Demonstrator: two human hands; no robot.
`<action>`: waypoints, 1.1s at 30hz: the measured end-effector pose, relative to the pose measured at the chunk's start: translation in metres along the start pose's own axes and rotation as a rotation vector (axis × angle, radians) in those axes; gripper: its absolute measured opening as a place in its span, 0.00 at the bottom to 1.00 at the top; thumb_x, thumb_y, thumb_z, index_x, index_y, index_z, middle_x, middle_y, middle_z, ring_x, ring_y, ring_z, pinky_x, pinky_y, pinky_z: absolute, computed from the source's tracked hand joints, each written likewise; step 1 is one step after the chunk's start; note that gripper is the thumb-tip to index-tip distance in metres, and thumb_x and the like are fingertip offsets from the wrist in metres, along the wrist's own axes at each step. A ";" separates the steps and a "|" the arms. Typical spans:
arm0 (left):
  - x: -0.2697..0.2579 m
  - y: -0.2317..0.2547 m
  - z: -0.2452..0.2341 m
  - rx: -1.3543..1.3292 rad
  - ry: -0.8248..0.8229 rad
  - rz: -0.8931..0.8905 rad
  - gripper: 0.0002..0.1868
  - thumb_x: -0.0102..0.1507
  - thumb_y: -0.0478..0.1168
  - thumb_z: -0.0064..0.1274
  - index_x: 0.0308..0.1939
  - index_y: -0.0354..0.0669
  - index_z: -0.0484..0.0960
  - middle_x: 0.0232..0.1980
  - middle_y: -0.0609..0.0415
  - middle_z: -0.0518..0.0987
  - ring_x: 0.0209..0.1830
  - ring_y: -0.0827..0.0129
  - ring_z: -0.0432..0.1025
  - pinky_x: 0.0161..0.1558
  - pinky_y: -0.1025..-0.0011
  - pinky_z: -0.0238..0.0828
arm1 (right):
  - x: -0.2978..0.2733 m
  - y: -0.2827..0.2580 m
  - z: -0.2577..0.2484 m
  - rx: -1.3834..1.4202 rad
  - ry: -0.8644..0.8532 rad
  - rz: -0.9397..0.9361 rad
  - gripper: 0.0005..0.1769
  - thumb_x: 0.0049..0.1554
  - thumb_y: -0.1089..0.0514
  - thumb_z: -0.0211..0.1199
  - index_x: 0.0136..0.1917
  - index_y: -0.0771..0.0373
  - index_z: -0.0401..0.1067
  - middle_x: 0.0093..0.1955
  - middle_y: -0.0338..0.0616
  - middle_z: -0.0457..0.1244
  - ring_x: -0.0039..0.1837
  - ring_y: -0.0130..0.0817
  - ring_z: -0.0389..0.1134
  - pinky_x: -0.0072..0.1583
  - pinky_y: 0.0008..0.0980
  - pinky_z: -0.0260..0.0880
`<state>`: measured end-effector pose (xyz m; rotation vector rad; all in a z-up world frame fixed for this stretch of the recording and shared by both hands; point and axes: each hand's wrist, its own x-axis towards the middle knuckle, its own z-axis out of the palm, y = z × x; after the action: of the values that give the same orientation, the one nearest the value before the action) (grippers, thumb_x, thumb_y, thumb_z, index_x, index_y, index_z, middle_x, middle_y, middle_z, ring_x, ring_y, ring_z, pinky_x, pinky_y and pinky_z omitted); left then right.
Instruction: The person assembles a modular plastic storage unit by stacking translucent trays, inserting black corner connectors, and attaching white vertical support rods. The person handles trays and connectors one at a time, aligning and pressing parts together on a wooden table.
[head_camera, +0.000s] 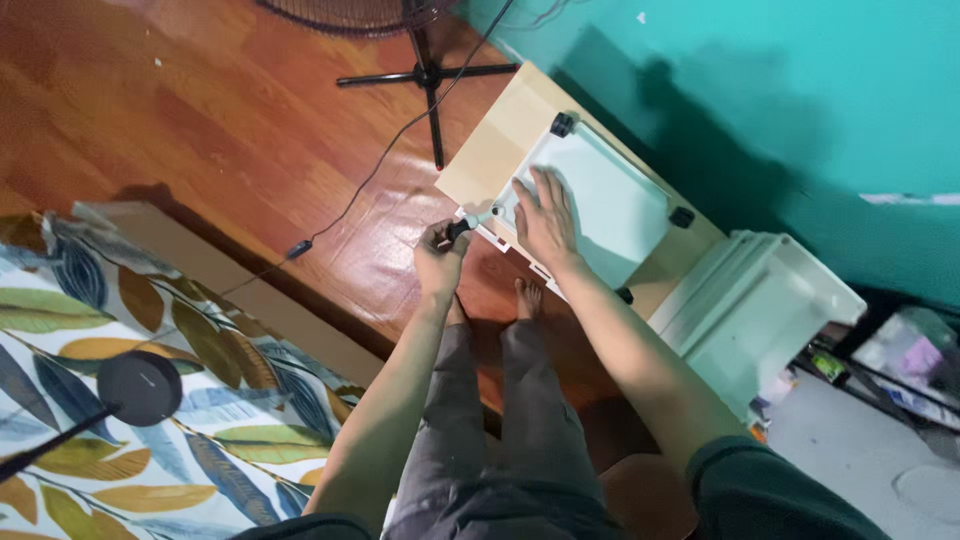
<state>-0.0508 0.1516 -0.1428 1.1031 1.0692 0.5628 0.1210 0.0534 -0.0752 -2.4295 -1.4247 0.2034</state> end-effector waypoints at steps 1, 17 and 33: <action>0.003 -0.002 0.004 0.048 0.006 0.081 0.18 0.56 0.29 0.62 0.50 0.30 0.78 0.41 0.53 0.81 0.37 0.74 0.73 0.42 0.76 0.72 | 0.004 0.006 0.004 -0.062 -0.003 -0.069 0.25 0.57 0.57 0.57 0.68 0.59 0.65 0.75 0.56 0.48 0.77 0.58 0.45 0.75 0.57 0.44; -0.019 0.034 0.068 0.565 0.129 0.164 0.20 0.55 0.32 0.58 0.52 0.38 0.81 0.48 0.44 0.81 0.46 0.57 0.78 0.47 0.66 0.75 | 0.003 0.034 0.025 0.002 -0.124 -0.097 0.31 0.60 0.50 0.52 0.75 0.59 0.57 0.80 0.59 0.41 0.82 0.54 0.35 0.76 0.60 0.31; -0.010 0.027 0.081 0.859 -0.061 0.081 0.19 0.61 0.40 0.57 0.54 0.38 0.76 0.47 0.40 0.80 0.48 0.47 0.73 0.49 0.56 0.70 | 0.001 0.035 0.028 -0.064 -0.156 -0.099 0.31 0.60 0.49 0.49 0.75 0.58 0.56 0.81 0.57 0.39 0.82 0.51 0.32 0.76 0.58 0.26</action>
<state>0.0209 0.1190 -0.1096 1.8989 1.2478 0.1047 0.1423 0.0440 -0.1133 -2.4324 -1.6370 0.3356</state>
